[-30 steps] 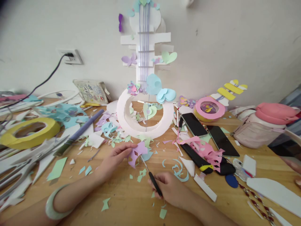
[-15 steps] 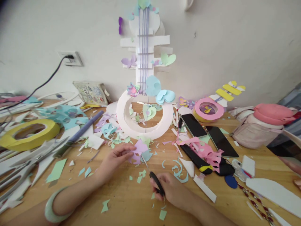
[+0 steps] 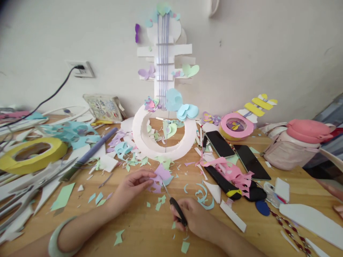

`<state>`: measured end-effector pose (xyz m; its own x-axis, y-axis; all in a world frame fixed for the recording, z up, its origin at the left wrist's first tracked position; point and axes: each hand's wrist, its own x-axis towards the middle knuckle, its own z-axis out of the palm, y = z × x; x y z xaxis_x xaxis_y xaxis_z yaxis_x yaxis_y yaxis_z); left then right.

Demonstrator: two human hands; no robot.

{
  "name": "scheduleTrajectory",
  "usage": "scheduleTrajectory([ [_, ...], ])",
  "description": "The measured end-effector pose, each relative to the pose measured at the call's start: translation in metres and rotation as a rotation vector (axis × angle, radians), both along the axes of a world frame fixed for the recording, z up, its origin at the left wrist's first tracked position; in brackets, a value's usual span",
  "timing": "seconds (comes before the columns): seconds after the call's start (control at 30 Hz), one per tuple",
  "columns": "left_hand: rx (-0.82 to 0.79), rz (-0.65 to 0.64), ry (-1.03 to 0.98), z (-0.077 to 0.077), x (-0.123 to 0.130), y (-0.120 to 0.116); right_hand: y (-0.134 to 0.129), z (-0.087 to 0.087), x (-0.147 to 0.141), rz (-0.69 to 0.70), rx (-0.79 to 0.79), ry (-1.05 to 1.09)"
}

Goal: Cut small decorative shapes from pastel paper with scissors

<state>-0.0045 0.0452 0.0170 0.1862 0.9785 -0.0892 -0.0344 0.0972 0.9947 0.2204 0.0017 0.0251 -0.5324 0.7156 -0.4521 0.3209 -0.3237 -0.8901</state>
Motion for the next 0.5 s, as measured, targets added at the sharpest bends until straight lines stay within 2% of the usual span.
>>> scheduleTrajectory([
  [0.5,-0.053,-0.015,0.012,-0.0016,0.0006,0.0016,-0.0013,-0.0096,0.0012,0.014,0.04,0.048],
])
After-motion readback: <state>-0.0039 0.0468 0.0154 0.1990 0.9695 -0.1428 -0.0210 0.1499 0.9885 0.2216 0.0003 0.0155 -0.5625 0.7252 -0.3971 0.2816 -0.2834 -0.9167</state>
